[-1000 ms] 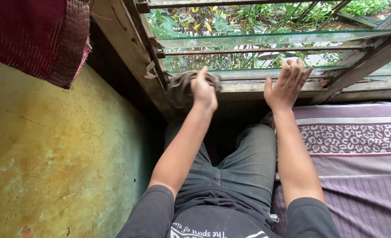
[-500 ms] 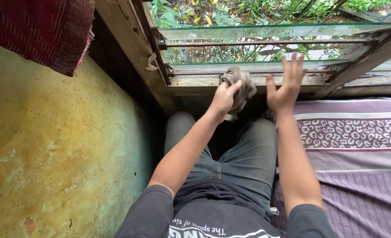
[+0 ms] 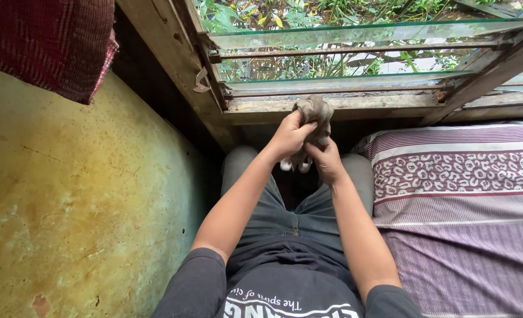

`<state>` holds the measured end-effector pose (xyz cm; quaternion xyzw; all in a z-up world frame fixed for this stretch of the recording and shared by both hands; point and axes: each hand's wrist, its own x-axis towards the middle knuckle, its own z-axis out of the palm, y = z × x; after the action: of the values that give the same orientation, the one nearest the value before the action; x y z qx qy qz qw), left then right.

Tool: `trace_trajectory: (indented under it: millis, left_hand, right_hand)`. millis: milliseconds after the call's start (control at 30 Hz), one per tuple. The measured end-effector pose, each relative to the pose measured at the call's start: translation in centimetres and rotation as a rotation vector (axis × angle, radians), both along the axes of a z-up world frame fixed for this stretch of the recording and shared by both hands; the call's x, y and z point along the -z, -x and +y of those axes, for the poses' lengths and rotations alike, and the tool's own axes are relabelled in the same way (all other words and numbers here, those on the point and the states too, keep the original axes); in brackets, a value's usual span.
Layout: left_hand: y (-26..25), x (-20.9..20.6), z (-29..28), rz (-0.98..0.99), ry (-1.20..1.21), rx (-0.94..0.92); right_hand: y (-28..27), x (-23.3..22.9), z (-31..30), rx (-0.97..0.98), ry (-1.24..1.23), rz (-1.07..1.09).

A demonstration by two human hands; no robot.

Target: The person lies on a bed and wipes the lower pane of a window with a cloth. They repeatedly rub the glass and the metal frame, occasionally folding the cloth, and continue cleaning the same area for the duration of the clip.

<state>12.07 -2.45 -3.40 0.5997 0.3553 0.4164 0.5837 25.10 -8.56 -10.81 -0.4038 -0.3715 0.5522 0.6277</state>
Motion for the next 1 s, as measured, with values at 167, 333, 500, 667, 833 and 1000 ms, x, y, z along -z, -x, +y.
trace_trajectory:
  millis: [167,333,500,667,833,1000]
  left_hand:
    - [3.2,-0.4,0.2,0.145,-0.057,-0.052]
    - [5.4,-3.5,0.0,0.452,-0.232,-0.232]
    - [5.5,-4.0,2.8,0.728,-1.061,-0.511]
    - [5.0,-3.3,3.1,0.917,-1.033,-0.446]
    - [5.1,-1.6,3.9,0.964,-1.012,-0.454]
    - [5.3,-1.3,4.1,0.972,-0.995,-0.452]
  right_hand:
    - [-1.0,0.0,-0.3,0.026,0.121,-0.017]
    - [-5.6,3.0,1.1,0.270,0.090,0.059]
    - [-6.9,-6.0,0.9,0.961,-0.077,-0.325]
    - [-8.8,-5.6,6.2,1.211,-0.117,-0.574]
    - [-2.1,-7.3,8.2,1.229,-0.196,-0.680]
    - [4.4,-5.5,6.4,0.681,-0.261,-0.517]
